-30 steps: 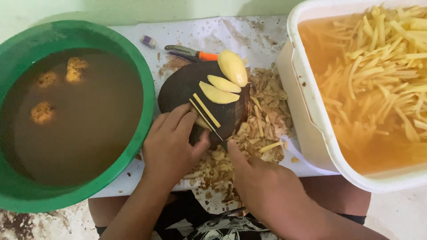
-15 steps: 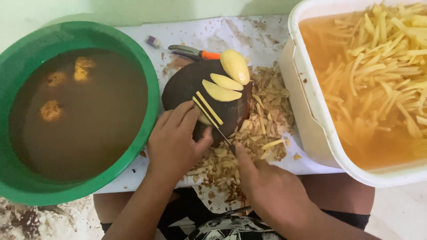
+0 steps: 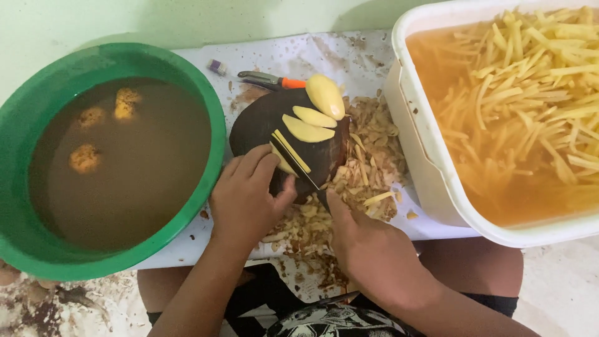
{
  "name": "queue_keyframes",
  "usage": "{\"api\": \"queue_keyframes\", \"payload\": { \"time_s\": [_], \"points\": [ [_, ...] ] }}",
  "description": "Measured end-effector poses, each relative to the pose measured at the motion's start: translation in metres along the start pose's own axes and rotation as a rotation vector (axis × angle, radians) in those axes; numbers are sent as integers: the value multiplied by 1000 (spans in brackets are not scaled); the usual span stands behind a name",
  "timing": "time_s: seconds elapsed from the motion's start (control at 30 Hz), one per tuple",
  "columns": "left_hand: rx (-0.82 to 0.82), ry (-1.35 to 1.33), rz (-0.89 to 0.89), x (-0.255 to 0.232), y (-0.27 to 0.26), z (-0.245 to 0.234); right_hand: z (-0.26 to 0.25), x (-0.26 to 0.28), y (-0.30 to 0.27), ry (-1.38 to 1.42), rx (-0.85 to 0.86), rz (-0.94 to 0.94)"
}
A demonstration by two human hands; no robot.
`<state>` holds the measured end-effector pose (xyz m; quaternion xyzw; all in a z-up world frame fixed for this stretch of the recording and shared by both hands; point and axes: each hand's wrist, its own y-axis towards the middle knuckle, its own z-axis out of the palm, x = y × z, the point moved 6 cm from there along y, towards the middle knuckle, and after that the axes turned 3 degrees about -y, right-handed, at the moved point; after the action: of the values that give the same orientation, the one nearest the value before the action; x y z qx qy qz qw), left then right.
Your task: Slicing peeled potatoes into thin strips for french fries using a knife on a cutting board.
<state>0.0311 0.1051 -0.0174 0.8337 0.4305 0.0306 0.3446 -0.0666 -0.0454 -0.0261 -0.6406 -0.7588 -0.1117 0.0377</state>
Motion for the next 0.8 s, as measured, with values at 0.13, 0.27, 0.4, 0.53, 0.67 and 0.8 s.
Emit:
{"api": "queue_keyframes", "payload": {
  "time_s": [0.13,0.27,0.4,0.53,0.67,0.8],
  "points": [
    [-44,-38,16,-3,0,-5,-1,-3,-4,-42,2,11],
    [-30,-16,12,-4,2,-4,-14,4,-4,-21,-53,-21],
    [32,21,-16,3,-1,3,-14,5,-5,-50,-26,-65],
    [-34,-54,26,-4,4,-6,-19,7,-6,-55,-41,-58],
    [-30,-66,23,-3,4,-7,-17,6,-8,-77,-32,-80],
    [5,-51,-2,1,2,-2,-15,3,-6,-44,32,-56]
  ]
}}
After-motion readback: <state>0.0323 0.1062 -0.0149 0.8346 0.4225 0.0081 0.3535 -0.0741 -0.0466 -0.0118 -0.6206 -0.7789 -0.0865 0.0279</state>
